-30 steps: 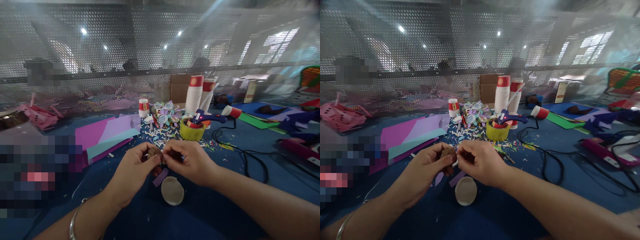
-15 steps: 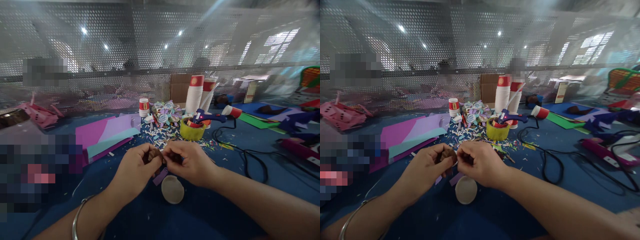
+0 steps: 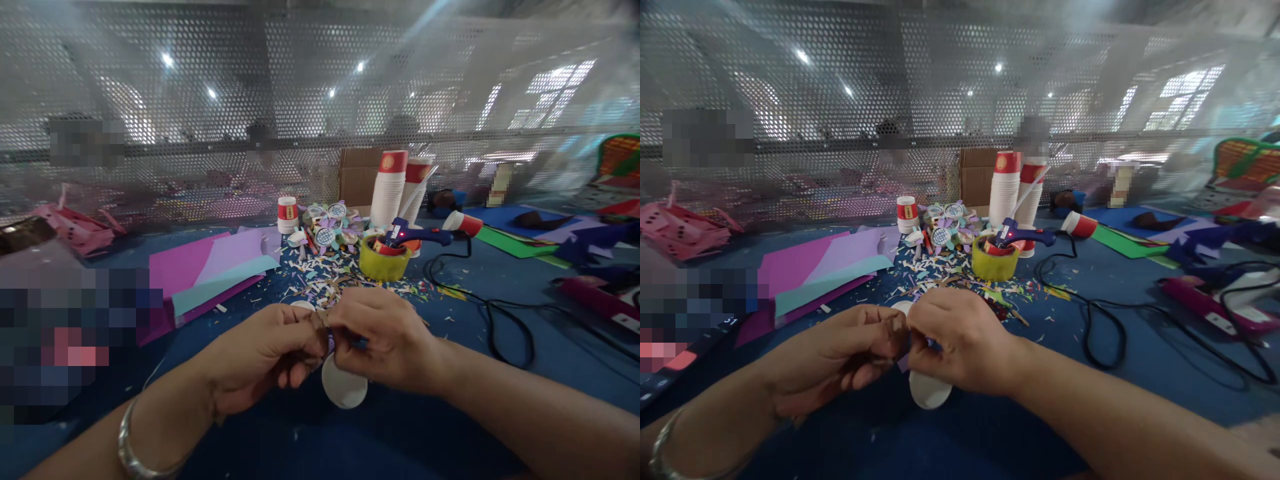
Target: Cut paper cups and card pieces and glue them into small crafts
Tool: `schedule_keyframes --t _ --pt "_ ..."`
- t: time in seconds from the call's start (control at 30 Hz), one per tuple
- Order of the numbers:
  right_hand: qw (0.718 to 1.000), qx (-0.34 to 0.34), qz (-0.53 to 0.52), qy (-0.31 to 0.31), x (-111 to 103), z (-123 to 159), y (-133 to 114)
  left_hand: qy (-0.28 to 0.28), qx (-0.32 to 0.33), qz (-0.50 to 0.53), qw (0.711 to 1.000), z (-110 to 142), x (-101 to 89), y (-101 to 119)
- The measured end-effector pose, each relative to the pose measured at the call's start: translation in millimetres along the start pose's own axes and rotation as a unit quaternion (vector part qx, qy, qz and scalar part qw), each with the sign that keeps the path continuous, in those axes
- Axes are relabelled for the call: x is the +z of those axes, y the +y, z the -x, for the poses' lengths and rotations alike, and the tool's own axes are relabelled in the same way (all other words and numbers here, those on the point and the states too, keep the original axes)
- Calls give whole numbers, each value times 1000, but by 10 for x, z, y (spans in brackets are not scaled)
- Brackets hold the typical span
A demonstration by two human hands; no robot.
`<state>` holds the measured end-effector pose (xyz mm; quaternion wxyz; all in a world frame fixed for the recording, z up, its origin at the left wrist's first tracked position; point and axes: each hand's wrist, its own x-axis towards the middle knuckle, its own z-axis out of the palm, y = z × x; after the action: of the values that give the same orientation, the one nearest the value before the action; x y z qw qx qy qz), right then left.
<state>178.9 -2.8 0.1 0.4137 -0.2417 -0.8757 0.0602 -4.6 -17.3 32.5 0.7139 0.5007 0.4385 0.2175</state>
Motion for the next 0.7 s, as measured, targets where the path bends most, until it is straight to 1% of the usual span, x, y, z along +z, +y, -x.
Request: schedule_keyframes --t 0.07,0.1,0.17,0.23,0.3,0.4,0.47,0.57,0.63,0.7 --pt "998 42 25 30 -35 -3 94 -13 3 4 1000 33 10 8" --pt "996 71 26 43 -52 -5 144 -5 20 -3 1000 41 6 10" --pt "989 143 13 43 -75 -9 228 41 83 -30 995 31 -28 7" --pt "982 189 -5 26 -75 -11 274 99 156 -58 981 -14 -88 -7" --pt "978 209 -20 11 -55 -12 283 135 214 -60 966 -73 -147 -30" --pt "971 233 -61 -5 -16 -12 259 168 252 -87 949 -136 -187 -62" --pt "963 251 -97 -16 1 -14 239 177 272 -132 937 -145 -179 -77" --pt "947 262 -179 -42 7 -17 216 173 314 -185 915 -129 -146 -90" --pt "932 269 -236 -60 5 -19 204 164 334 -203 906 -119 -126 -97" --pt "914 293 -274 -65 1 -21 192 154 349 -214 899 -115 -114 -104"
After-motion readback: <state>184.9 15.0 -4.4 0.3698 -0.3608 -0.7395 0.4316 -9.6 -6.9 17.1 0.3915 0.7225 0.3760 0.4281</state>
